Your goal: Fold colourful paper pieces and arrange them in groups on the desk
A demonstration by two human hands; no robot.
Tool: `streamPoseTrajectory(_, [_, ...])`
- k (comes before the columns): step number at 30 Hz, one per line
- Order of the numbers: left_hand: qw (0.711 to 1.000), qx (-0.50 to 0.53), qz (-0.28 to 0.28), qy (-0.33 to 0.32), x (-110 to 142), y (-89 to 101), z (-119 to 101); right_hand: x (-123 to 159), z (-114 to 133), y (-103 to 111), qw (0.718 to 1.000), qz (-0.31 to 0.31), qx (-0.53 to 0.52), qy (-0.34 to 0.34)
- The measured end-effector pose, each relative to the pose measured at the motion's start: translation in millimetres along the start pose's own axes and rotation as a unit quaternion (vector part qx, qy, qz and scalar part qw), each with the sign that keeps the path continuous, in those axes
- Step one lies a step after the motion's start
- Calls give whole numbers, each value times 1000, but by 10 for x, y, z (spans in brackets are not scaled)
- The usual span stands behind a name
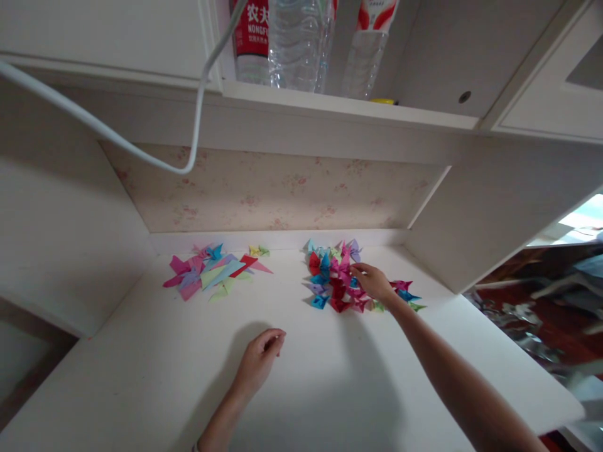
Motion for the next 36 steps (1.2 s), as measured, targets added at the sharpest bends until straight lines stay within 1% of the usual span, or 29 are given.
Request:
streamPoseTrajectory(2, [1000, -5, 0, -2, -2, 8, -13, -219, -150, 81, 1000, -4, 27, -10])
streamPoseTrajectory(5, [1000, -3, -4, 5, -2, 36, -16, -449, -295, 104, 998, 3, 58, -14])
streamPoseTrajectory(9, [1000, 7, -9, 20, -10, 55, 13, -638, -394, 11, 995, 31, 95, -14])
streamPoseTrajectory(14, [999, 20, -9, 39, -23, 59, 69, -783, -481, -152, 989, 78, 126, -28])
streamPoseTrajectory(20, [999, 21, -3, 44, -31, 57, 44, -845, -587, -268, 980, 111, 158, -57])
streamPoseTrajectory(24, [999, 13, 1, 32, -45, 49, 15, -850, -631, -301, 976, 121, 169, -70])
streamPoseTrajectory(27, [999, 12, -2, 42, -52, 53, 51, -846, -659, -303, 974, 124, 175, -76])
streamPoseTrajectory(32, [998, 23, -7, 52, -47, 57, 74, -840, -644, -222, 976, 99, 186, -63])
streamPoseTrajectory(36, [999, 14, -5, 46, -34, 56, 41, -742, -537, -77, 978, 57, 195, -52])
Point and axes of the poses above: each hand's wrist, its own x-axis away from the middle knuckle, its own y-axis out of the back of the hand, z = x × y, the point moved 8 cm from there along -x, towards the middle knuckle, and after that the axes turned 2 degrees about y, right-handed, at the moved point
